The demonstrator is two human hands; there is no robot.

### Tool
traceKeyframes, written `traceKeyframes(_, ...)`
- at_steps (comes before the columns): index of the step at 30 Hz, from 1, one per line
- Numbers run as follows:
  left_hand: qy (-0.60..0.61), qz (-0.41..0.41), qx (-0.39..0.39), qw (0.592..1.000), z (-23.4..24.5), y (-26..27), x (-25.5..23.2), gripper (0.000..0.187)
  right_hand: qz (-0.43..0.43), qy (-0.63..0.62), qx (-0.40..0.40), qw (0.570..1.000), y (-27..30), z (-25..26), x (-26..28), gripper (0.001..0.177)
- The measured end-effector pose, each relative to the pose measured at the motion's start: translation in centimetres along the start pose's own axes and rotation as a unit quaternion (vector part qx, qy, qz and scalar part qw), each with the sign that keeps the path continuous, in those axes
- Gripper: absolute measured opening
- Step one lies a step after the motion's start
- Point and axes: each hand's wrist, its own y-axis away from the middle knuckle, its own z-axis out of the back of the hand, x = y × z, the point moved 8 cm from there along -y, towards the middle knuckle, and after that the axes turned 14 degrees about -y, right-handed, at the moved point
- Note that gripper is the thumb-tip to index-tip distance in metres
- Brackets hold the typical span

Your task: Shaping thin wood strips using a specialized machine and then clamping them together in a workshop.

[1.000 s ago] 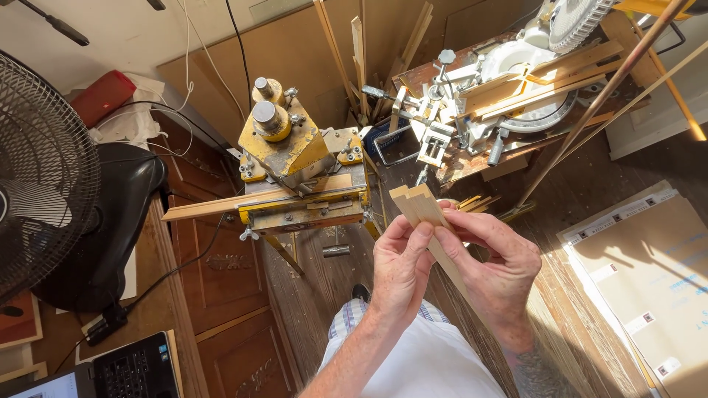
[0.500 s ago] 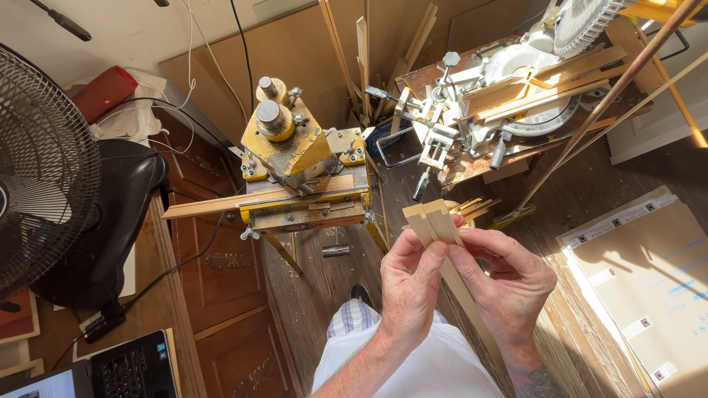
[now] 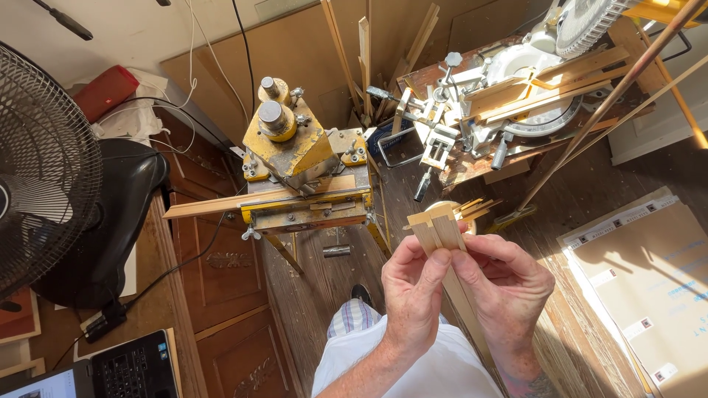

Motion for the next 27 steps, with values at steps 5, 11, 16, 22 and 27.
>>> traceKeyframes(5, -0.003, -0.002, -0.005, 1.0, 0.0, 0.2, -0.7, 0.017, 0.002, -0.018, 0.015, 1.0, 0.1, -0.5, -0.2, 0.023)
traceKeyframes(11, 0.016, -0.008, -0.015, 1.0, 0.4, 0.3, -0.3, 0.023, 0.009, -0.016, 0.023, 1.0, 0.1, -0.7, 0.1, 0.022)
traceKeyframes(16, 0.011, 0.016, -0.024, 1.0, 0.4, 0.2, -0.5, 0.03, 0.014, -0.015, 0.024, 0.999, 0.1, -0.9, 0.4, 0.022)
traceKeyframes(22, 0.038, 0.046, -0.033, 0.998, 1.0, 0.3, 0.4, 0.033, 0.035, -0.009, 0.029, 0.999, 0.1, -2.0, 1.4, 0.023)
traceKeyframes(27, 0.039, 0.025, -0.04, 0.998, 1.1, 0.5, 0.5, 0.029, 0.035, 0.017, 0.015, 0.999, 0.5, -1.7, 1.0, 0.023)
